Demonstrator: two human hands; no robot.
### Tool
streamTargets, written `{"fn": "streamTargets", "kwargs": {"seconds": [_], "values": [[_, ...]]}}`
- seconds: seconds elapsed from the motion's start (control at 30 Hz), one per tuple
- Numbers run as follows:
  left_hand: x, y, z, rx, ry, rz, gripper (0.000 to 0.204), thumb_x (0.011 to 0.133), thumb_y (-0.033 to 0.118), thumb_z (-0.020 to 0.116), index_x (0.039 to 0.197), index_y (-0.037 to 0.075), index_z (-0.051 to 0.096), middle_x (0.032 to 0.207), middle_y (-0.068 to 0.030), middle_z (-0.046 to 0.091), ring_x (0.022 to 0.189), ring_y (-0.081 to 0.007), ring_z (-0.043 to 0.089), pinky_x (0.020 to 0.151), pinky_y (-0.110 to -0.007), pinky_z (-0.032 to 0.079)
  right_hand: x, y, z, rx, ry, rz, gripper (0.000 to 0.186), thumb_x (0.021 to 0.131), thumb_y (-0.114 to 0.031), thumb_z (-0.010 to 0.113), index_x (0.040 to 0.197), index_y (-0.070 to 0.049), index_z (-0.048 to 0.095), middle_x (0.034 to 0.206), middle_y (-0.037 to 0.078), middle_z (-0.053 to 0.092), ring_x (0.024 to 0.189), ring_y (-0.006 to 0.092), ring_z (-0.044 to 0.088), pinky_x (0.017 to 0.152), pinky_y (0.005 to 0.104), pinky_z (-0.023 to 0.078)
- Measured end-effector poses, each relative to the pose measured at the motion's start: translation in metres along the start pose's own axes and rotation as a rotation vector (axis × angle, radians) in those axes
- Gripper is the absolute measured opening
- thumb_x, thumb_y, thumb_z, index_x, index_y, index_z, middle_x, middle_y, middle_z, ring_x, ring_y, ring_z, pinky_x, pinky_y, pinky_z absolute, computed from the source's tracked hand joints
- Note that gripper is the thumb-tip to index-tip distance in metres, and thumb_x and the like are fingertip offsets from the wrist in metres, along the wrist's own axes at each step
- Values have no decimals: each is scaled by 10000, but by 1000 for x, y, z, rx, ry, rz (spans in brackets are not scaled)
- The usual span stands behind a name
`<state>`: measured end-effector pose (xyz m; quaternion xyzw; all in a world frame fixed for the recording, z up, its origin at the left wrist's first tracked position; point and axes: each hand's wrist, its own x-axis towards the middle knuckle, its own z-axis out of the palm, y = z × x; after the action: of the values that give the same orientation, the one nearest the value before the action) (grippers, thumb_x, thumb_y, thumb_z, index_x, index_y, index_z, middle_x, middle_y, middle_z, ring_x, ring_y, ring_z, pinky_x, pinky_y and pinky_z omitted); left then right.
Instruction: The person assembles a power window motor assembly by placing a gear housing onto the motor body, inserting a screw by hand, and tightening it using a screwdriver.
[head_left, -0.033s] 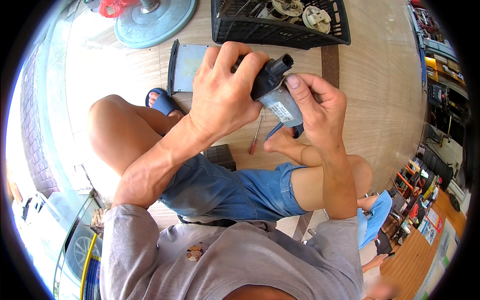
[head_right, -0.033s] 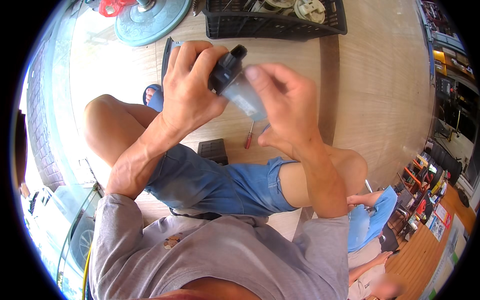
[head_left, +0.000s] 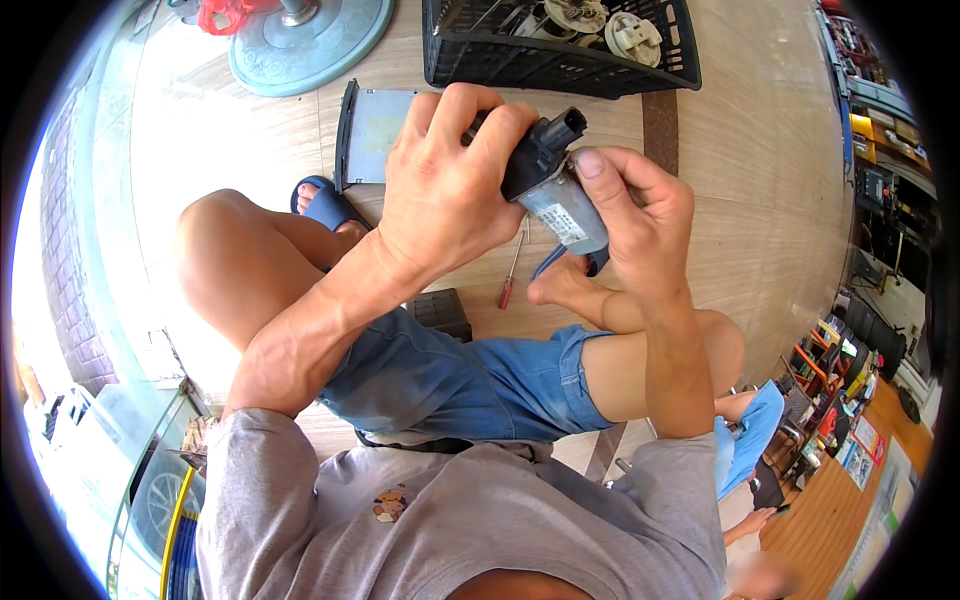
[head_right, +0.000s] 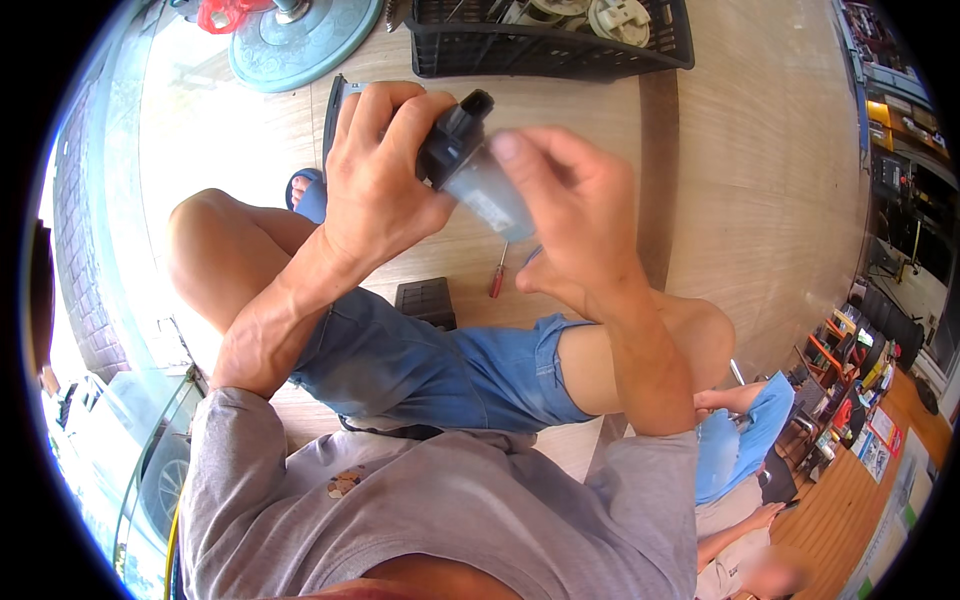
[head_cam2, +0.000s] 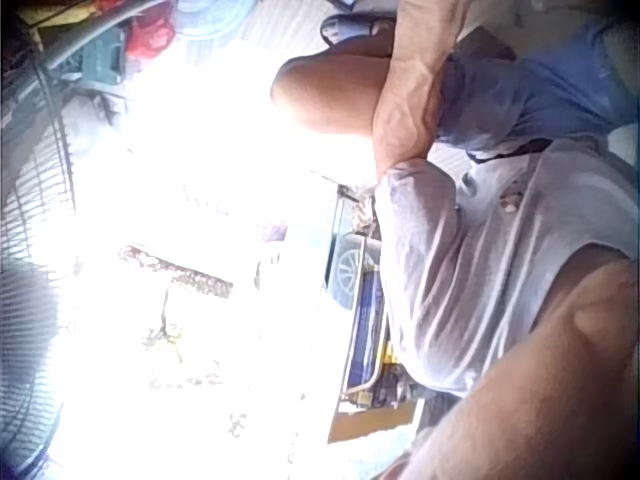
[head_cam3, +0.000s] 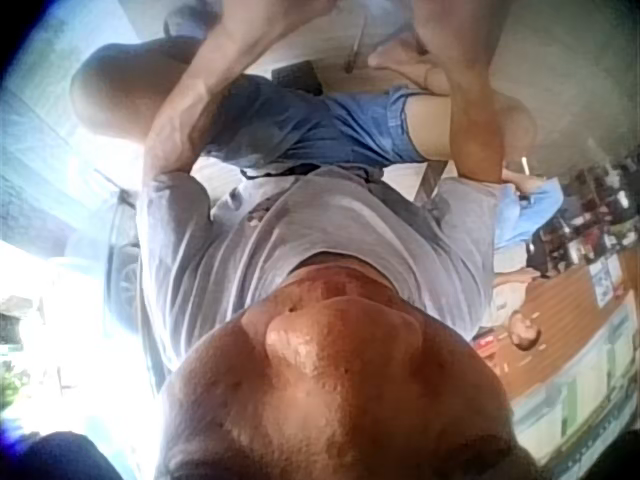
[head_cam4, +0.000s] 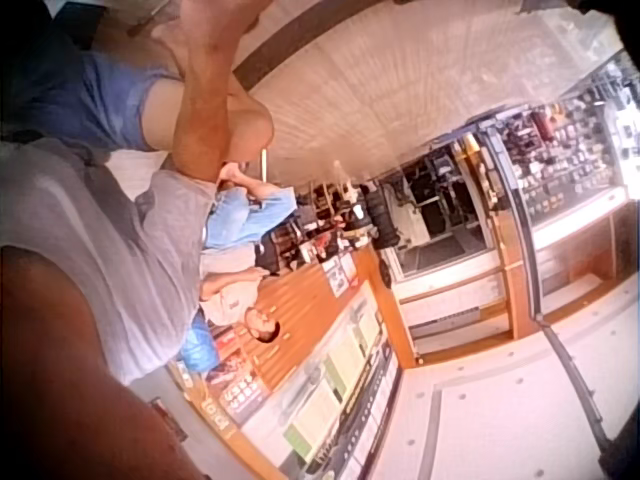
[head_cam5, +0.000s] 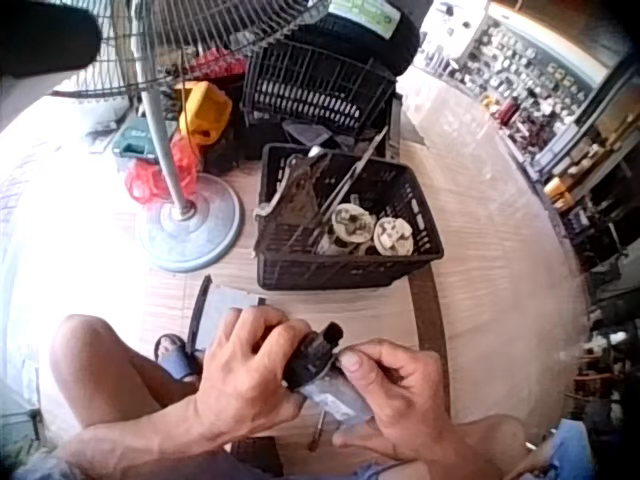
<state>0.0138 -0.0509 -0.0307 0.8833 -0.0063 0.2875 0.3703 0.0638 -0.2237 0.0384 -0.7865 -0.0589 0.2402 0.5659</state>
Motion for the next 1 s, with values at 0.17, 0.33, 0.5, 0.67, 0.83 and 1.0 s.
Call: {"fn": "streamTargets", "kwargs": {"seconds": [0.17,0.33,0.5,0.67,0.83,1.0], "values": [[0,4,-2,-29,1,-2,461,599,5,765,1038,123,687,1035,-75,581,881,-318,571,742,-416,533,4,7,-12,92,-111,-55,250,946,-213,742,1050,14,736,847,43,720,730,93,646,603,251,520],[-2,0,-2,-22,22,15,469,595,6,770,1042,124,688,1032,-71,584,884,-318,574,741,-418,533,6,7,-9,136,-117,25,229,926,-173,768,1050,16,732,890,58,732,755,93,656,602,251,524],[-2,1,-4,-30,14,2,473,591,5,769,1041,122,689,1034,-71,583,876,-320,571,746,-416,533,3,7,0,197,-50,16,184,929,-148,767,1017,9,730,894,52,730,760,82,653,636,238,520],[-2,0,-5,-15,17,2,476,586,1,764,1041,123,690,1036,-70,582,876,-319,570,746,-413,532,4,11,2,141,-19,-51,181,942,-156,759,1022,4,729,876,32,720,754,65,634,648,224,501],[-4,0,-4,-11,11,-5,479,585,-2,760,1042,122,690,1036,-70,582,879,-318,571,742,-412,530,2,10,1,32,-48,-20,242,977,-234,724,1038,-1,726,844,14,709,738,55,607,641,216,482],[-4,-1,-5,-5,0,12,478,586,-5,758,1043,118,689,1034,-72,581,871,-318,571,736,-411,529,5,9,0,-12,-51,-20,268,992,-266,701,1036,-3,724,854,15,709,753,66,610,663,230,491]]}}
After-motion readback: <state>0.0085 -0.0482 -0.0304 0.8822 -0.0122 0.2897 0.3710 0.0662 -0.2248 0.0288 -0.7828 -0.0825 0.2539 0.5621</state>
